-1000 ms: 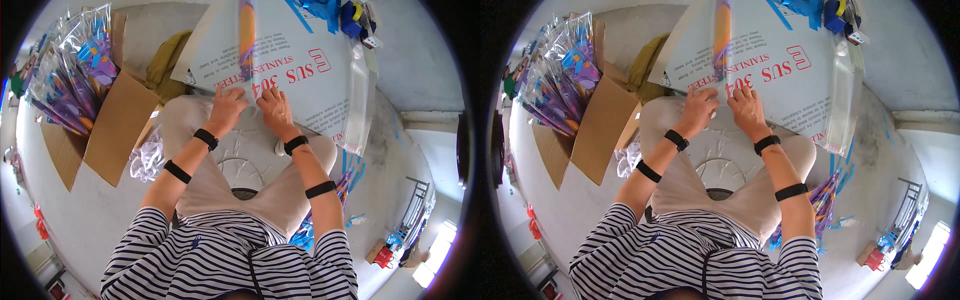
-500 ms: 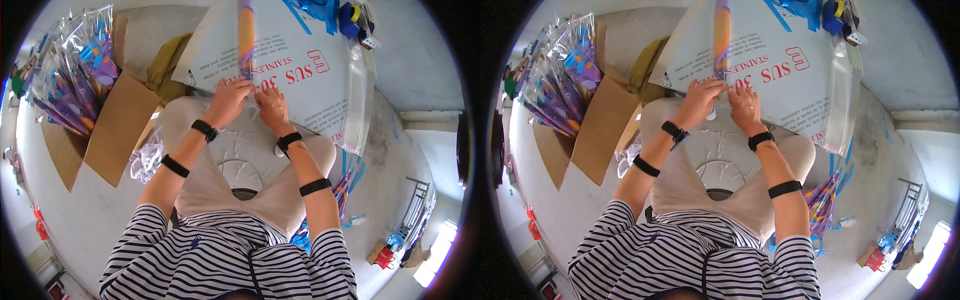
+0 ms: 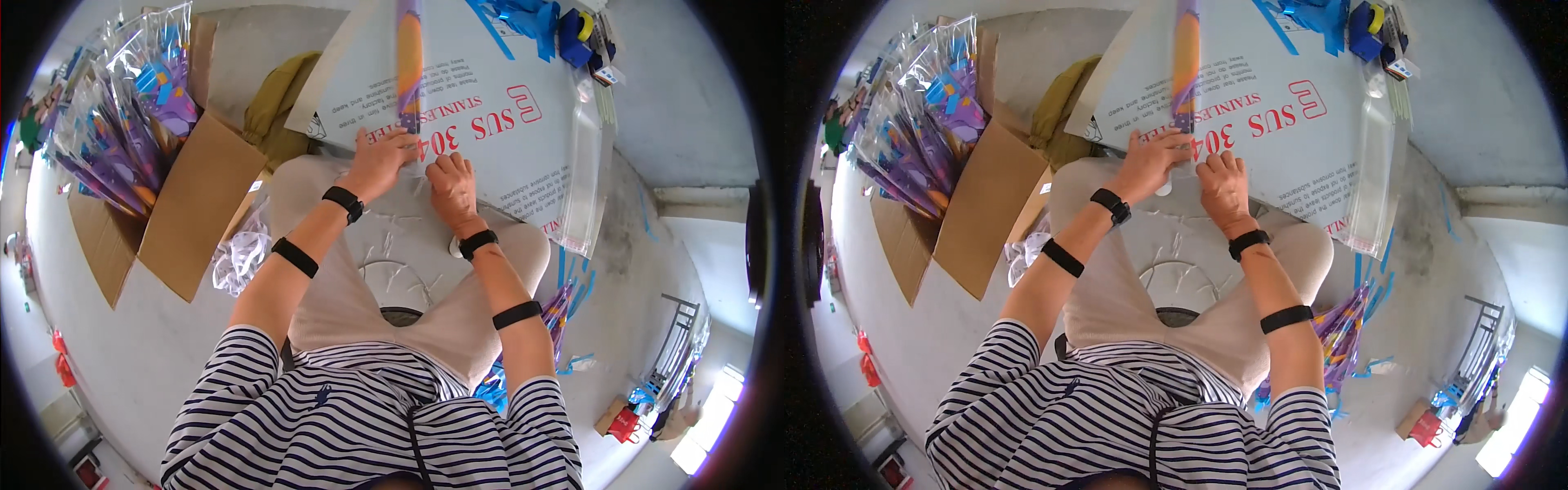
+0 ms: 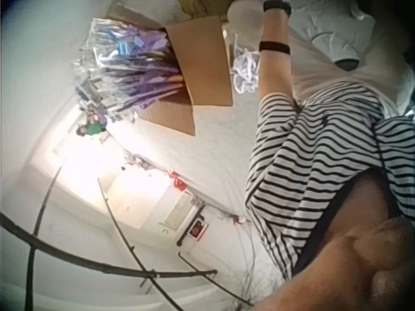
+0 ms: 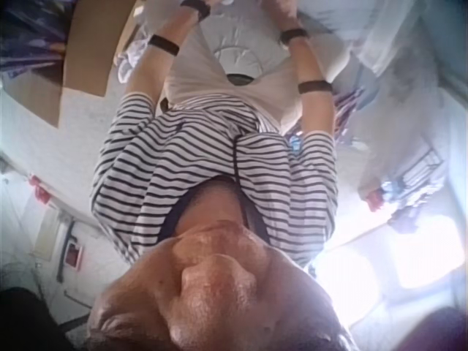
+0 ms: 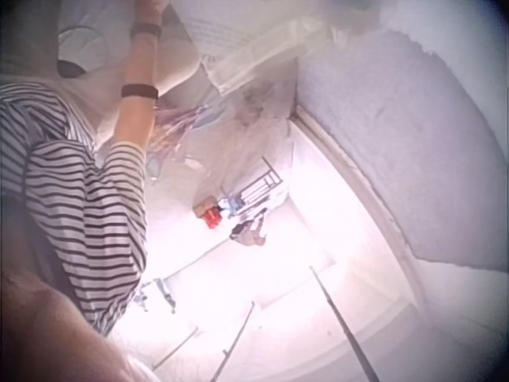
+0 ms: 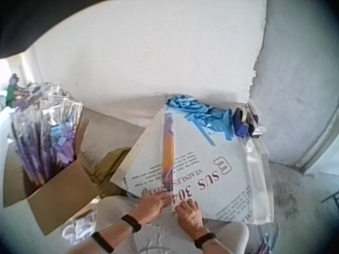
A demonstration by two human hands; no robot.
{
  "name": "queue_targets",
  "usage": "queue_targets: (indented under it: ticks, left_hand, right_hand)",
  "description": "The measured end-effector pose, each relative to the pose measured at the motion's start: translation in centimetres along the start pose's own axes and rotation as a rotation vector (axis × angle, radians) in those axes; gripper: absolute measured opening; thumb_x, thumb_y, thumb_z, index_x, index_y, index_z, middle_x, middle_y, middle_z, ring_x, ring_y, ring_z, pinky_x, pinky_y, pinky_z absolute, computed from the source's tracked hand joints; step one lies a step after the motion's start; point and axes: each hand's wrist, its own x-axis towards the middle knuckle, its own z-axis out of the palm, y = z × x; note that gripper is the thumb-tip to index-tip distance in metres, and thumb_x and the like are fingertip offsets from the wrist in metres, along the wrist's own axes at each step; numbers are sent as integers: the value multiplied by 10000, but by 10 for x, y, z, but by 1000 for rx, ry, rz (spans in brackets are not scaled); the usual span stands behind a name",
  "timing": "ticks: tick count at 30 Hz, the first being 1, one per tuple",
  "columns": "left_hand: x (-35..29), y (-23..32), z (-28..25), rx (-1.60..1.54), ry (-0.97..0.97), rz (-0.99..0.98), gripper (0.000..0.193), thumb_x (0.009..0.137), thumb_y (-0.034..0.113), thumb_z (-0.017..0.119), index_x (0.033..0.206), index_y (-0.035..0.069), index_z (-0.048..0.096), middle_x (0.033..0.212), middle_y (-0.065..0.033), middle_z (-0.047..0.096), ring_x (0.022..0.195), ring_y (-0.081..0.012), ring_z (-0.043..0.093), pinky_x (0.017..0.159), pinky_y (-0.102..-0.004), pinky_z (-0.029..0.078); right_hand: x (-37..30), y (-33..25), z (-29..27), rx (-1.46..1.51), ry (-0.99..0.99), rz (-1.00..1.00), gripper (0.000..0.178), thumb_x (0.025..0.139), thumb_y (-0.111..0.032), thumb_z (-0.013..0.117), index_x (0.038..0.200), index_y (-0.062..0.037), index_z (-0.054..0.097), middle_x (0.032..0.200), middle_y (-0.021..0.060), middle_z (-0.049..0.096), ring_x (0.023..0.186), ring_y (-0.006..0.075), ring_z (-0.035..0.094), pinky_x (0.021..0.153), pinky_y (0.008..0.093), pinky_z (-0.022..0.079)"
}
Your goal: Assembling colorful kites by folding material and attaching plastic strips.
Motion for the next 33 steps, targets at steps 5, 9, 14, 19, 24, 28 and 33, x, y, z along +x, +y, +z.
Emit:
queue_targets:
  ticks: [5,9,14,19,24,28,33]
  left_hand:
    - [0,-1,1,-5,19,0,314,902,33,614,1128,225,716,1386,75,582,1371,-134,480,1023,-755,291]
    - [0,-2,0,-14,10,-5,326,884,26,632,1125,227,721,1384,73,585,1370,-134,481,1018,-748,298]
    - [0,-2,2,-20,5,-8,373,864,-5,639,1141,227,730,1392,77,582,1377,-132,473,1031,-745,296]
    - [-1,-2,2,-16,2,-4,404,862,-34,626,1153,226,731,1408,72,578,1384,-133,466,1042,-743,288]
    - [-1,-3,2,-14,3,-2,423,864,-48,613,1165,226,729,1422,78,571,1389,-130,461,1050,-742,282]
    - [-2,-6,5,-10,-13,-11,436,872,-39,607,1185,244,719,1427,84,567,1392,-129,458,1053,-745,275]
    - [-1,-3,4,-8,-34,-3,426,884,-21,600,1186,258,712,1420,82,571,1388,-133,463,1052,-750,269]
  right_hand:
    - [5,-8,-4,37,32,37,192,676,11,687,809,-111,620,829,43,542,870,266,553,736,403,422]
    - [13,-15,6,26,20,-17,170,693,0,690,806,-110,625,835,51,540,873,274,548,740,407,415]
    - [10,-15,12,-9,-39,-30,143,673,-2,653,779,-91,617,868,66,555,892,282,534,745,414,413]
    - [-2,-20,10,-18,-42,-30,137,670,-11,656,778,-81,608,854,71,544,884,285,534,741,412,414]
    - [-14,-25,-5,53,-20,-5,149,664,-42,675,790,-85,607,833,66,529,847,278,530,731,413,405]
    - [-16,-18,-16,44,-55,7,229,652,-16,720,859,-91,658,832,46,556,855,269,550,738,412,415]
    - [-15,-11,-29,-17,1,71,204,679,-44,684,872,-103,651,842,52,536,849,274,529,731,413,402]
